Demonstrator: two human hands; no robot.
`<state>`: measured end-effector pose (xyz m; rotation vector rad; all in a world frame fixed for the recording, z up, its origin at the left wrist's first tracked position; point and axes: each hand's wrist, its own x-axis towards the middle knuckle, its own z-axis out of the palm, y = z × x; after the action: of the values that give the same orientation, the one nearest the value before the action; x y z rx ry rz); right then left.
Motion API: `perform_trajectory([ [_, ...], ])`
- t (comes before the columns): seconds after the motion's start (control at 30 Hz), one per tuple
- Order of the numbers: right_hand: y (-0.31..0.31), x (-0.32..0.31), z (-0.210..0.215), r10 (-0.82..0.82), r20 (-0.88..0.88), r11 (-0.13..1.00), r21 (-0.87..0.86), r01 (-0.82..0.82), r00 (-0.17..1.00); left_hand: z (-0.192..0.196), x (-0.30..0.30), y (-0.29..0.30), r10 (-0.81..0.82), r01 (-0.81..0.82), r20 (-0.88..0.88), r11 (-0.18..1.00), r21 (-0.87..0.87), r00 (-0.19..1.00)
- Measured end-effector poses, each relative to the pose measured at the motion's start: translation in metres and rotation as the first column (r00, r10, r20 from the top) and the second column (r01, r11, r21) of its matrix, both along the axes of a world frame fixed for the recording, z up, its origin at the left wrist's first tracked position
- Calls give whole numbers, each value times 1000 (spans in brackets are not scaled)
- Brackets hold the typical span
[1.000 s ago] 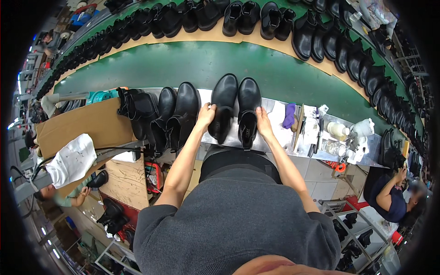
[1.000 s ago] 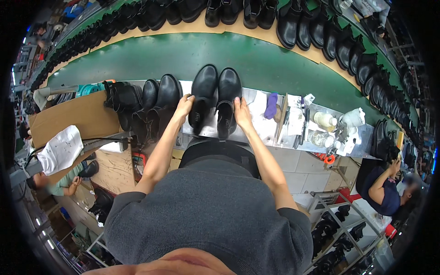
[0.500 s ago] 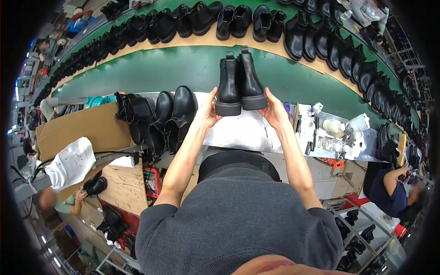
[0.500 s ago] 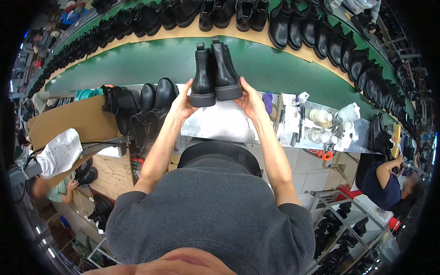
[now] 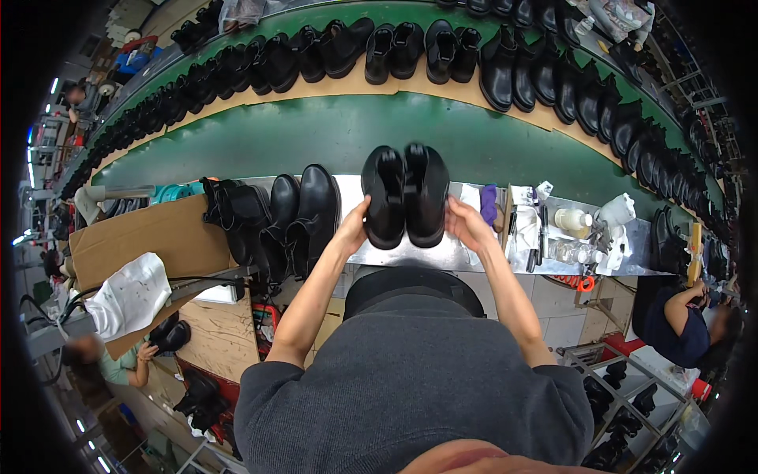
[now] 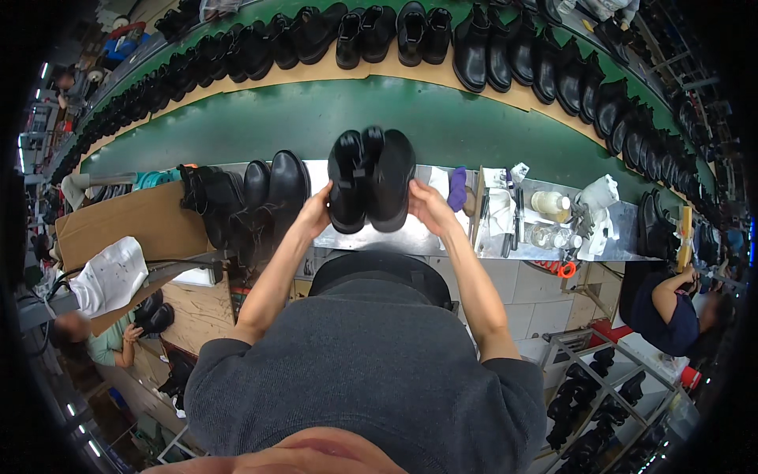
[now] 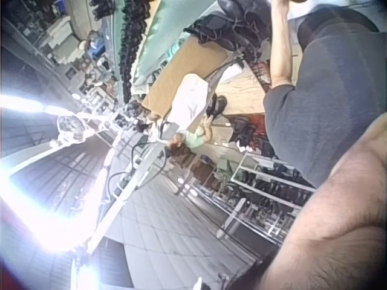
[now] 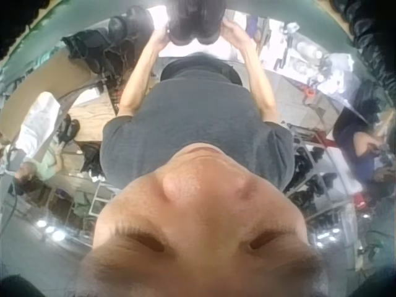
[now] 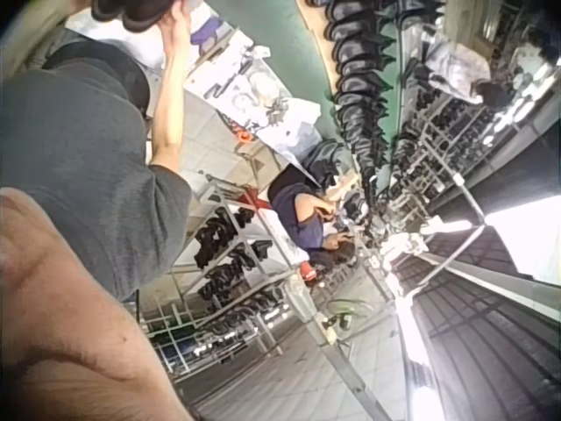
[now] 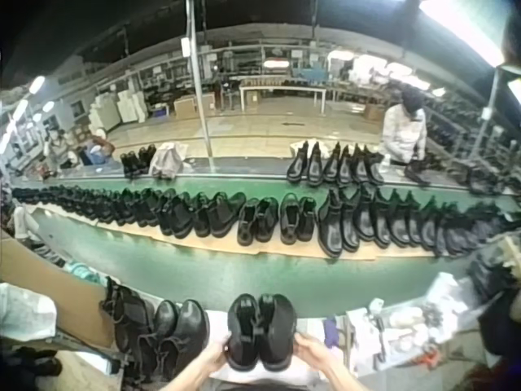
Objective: The person picks up pairs of black leather boots from a conveyor belt, wipes them with a white cloth, and uses a wooden stick to check the interior. They then place the boots back on the belt or a nearby table.
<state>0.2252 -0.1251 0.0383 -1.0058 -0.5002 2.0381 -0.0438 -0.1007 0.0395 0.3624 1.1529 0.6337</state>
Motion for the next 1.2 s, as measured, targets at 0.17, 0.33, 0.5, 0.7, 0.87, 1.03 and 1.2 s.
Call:
perform_trajectory([
  [0.17, 6, -13, -34, 232, 517, 965, -232, -125, 824, -59, -20, 11, -301, 289, -363, 953, -89, 882],
  [0.33, 75, -36, -16, 130, 976, 908, -46, -417, 174, -29, 33, 72, -380, 579, -838, 810, -97, 392],
  [0.5, 105, -54, -14, 414, 910, 864, -385, -325, 21, -40, 33, 96, -373, 651, -876, 753, -93, 306],
  [0.7, 91, -18, 3, 73, 827, 943, 125, -309, 557, -52, -14, 96, -182, 469, -627, 820, 328, 757],
  [0.87, 74, 5, 75, 142, 512, 932, 219, -289, 847, 64, -9, 64, -357, 416, -240, 868, 272, 903],
  [1.03, 58, -6, 132, 132, 513, 955, 164, -248, 848, 114, 3, 47, -302, 331, -190, 932, 149, 934],
  [1.2, 52, 3, 101, 153, -124, 988, 16, -152, 980, 92, 21, 42, -65, 59, 154, 997, 43, 986],
])
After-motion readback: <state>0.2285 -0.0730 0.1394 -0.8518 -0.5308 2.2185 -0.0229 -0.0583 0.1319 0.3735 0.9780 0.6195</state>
